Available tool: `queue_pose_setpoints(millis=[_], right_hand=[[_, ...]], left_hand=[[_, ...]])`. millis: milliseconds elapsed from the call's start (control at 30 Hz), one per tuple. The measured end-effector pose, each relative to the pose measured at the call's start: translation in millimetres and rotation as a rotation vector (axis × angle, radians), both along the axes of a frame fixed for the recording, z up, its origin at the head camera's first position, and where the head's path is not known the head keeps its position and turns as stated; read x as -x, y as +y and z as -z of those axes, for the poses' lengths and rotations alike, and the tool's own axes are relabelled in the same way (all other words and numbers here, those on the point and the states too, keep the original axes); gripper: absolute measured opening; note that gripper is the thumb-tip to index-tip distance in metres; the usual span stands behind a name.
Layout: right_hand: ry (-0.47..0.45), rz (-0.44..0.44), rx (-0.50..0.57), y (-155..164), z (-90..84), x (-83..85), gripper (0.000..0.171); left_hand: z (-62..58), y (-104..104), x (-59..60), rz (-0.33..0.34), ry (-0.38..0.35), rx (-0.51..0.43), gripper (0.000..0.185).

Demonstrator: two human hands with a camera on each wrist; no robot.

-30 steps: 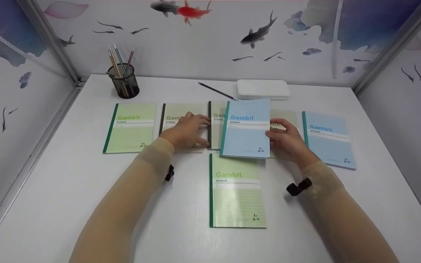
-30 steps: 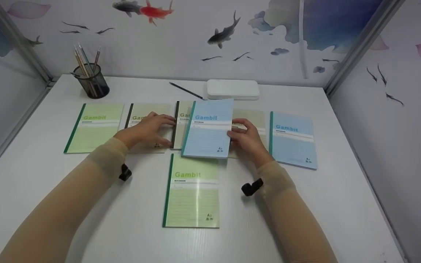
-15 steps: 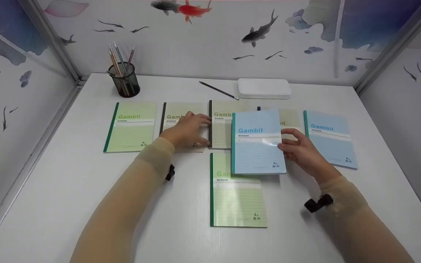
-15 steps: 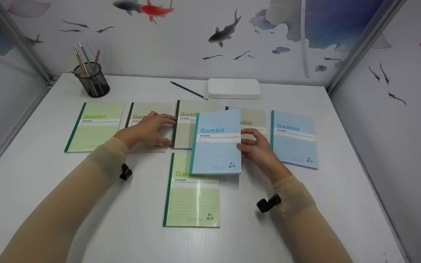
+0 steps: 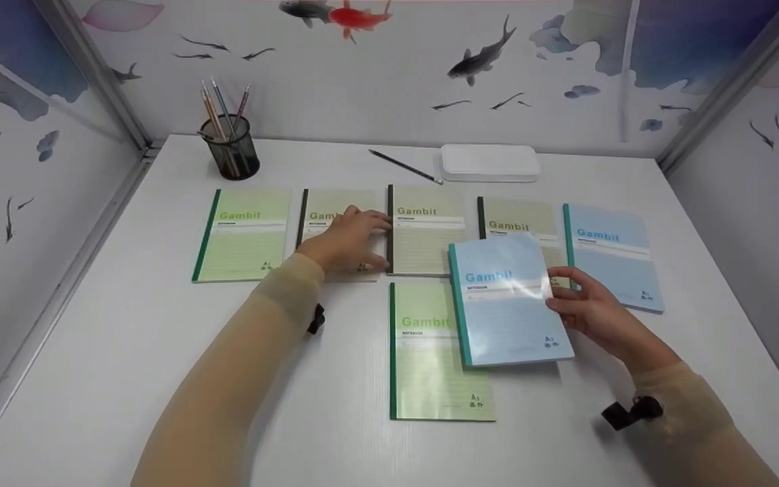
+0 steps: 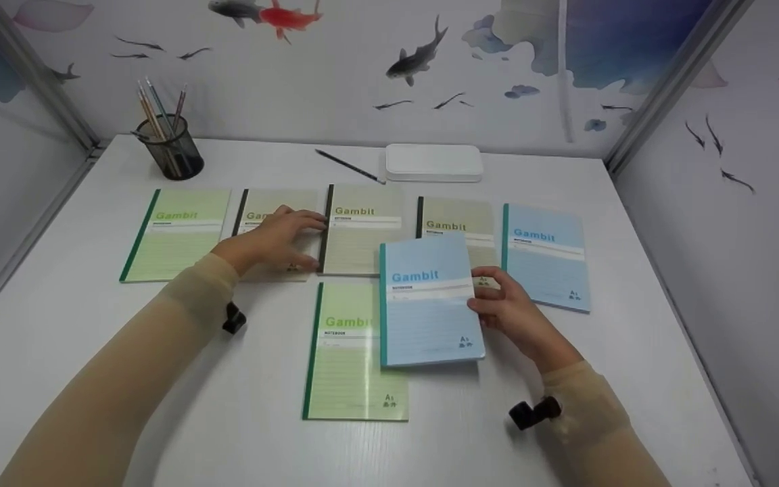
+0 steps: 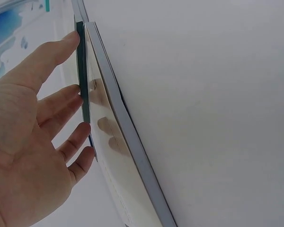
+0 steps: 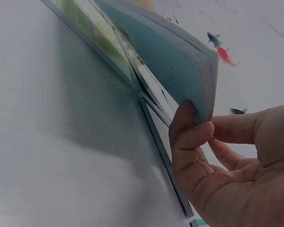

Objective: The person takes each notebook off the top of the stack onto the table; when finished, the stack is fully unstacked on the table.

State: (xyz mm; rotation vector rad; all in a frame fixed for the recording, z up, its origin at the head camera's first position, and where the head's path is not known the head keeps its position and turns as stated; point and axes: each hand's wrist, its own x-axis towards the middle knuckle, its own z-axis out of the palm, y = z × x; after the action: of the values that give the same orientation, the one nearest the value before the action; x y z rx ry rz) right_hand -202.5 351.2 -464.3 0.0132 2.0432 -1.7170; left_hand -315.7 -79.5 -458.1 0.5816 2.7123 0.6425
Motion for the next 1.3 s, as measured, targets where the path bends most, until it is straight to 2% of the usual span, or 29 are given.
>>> queue_pose_setpoints(millis=[233,533,800,933,1100,1300], right_hand=[[-0.004,-0.07,-0.062,28,-4.5,-22.4,0.053],[-0.021,-0.256,0.061,52,-9.5,-40.7,0.042],[-0.054,-0.248,0.025,64,-10.6,-50.9,0.041],[-0.068,-0.245,-0.002,67,-9.8,-53.1,0.039],[-0.083,-0.191,-0.143,58,-9.6,-56.7,0.04],[-0.038,-0.121,-0.401,40,-12.4,-61.7,0.057]], left_hand=[[-1.1,0,0.8,0.006,-0.01,0.005,0.078],[-0.4,-1,0.2,0.013,-0.009,0.001,0.077],[-2.9,0,-1.5,0.023,-0.001,0.007,0.076],[-3.8,0,-3.0,0.006,-0.004,0.002,0.076],[-4.5,1,-3.8,-0.021,-0.017,-0.011,0.077],[-3.8,1,-0.7,0.0,-0.023,0.005,0.077]])
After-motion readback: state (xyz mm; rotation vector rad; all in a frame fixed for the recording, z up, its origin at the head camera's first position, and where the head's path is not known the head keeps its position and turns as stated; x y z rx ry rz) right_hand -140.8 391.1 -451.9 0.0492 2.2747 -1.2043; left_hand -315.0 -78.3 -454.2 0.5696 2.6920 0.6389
